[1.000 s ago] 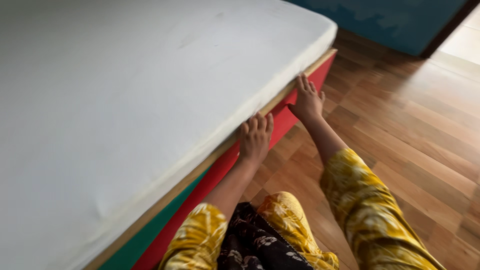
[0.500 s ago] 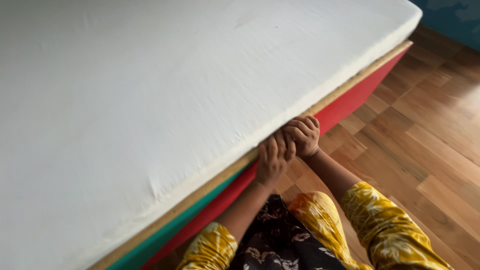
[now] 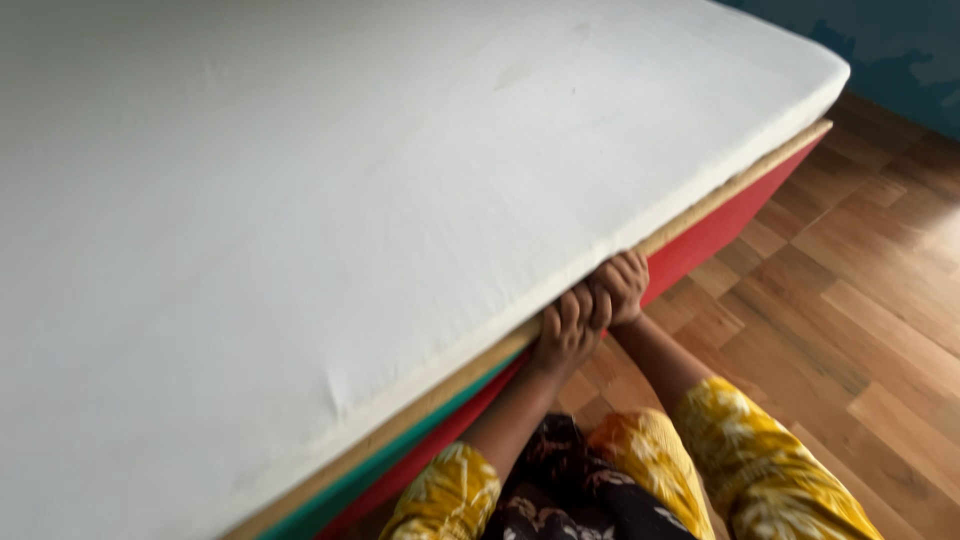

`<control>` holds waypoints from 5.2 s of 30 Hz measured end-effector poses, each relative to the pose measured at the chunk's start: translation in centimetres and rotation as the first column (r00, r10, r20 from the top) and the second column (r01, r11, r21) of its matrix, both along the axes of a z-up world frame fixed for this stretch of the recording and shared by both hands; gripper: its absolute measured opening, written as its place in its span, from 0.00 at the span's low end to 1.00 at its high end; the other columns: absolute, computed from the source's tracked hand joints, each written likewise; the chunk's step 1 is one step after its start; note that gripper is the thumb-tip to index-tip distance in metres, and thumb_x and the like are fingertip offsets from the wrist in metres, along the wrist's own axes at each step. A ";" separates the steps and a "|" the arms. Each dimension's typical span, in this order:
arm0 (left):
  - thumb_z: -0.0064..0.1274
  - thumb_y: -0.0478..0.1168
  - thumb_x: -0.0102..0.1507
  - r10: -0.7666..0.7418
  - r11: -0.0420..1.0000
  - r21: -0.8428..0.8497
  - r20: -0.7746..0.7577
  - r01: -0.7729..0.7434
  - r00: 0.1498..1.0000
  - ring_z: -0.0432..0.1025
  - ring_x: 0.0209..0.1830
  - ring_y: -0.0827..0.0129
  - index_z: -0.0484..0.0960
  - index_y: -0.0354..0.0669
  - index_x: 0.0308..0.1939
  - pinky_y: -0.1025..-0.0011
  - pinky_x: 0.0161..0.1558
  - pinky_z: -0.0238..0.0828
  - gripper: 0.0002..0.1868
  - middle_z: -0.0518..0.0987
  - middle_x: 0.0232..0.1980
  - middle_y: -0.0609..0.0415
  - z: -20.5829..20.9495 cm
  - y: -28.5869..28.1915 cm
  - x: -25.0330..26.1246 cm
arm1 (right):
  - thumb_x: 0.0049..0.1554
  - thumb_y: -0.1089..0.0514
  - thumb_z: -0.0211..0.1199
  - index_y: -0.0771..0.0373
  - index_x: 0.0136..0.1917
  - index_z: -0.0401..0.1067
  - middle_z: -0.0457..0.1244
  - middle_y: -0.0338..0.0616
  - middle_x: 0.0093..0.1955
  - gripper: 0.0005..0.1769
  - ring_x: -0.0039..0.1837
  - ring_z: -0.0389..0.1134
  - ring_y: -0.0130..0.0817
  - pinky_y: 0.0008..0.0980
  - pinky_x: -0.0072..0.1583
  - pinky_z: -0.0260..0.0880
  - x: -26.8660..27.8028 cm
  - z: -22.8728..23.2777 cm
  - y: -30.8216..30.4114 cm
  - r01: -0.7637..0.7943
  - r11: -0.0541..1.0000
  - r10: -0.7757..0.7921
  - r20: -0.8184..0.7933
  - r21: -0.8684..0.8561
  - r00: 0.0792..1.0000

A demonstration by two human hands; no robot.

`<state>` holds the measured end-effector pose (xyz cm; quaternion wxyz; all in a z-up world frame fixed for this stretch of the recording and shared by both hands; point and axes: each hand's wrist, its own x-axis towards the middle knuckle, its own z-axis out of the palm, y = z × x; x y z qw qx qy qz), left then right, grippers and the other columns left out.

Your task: The person tucks the edges of a white bedsheet under a mattress by hand while kneeling on the floor.

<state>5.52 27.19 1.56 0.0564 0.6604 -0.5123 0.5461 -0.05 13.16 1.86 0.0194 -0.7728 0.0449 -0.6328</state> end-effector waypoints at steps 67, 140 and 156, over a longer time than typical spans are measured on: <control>0.35 0.62 0.73 0.250 0.843 -0.420 -0.250 -0.337 0.936 0.71 0.45 0.62 0.84 0.48 0.30 0.59 0.53 0.58 0.31 0.83 0.42 0.58 -0.3 37.8 11.6 | 0.57 0.50 0.66 0.57 0.43 0.79 0.68 0.38 0.43 0.10 0.42 0.67 0.32 0.31 0.44 0.67 11.3 6.5 36.5 -0.430 0.861 0.339 -0.323 -0.271 0.883; 0.41 0.43 0.70 0.147 0.988 0.045 0.055 -0.150 0.988 0.68 0.35 0.68 0.79 0.46 0.47 0.67 0.38 0.60 0.12 0.74 0.42 0.53 2.5 -8.1 -3.1 | 0.55 0.58 0.61 0.59 0.41 0.72 0.67 0.44 0.49 0.03 0.53 0.67 0.44 0.43 0.59 0.60 -5.6 1.0 -8.7 0.348 0.937 -0.335 -0.216 0.024 0.917; 0.42 0.48 0.66 0.102 0.978 0.183 -0.024 -0.096 0.995 0.66 0.60 0.60 0.69 0.50 0.70 0.63 0.59 0.66 0.27 0.69 0.66 0.50 1.7 -1.9 -4.1 | 0.62 0.58 0.56 0.60 0.50 0.72 0.66 0.43 0.55 0.06 0.65 0.66 0.43 0.45 0.65 0.58 -6.0 1.7 -4.3 0.447 0.876 -0.399 -0.251 0.182 0.882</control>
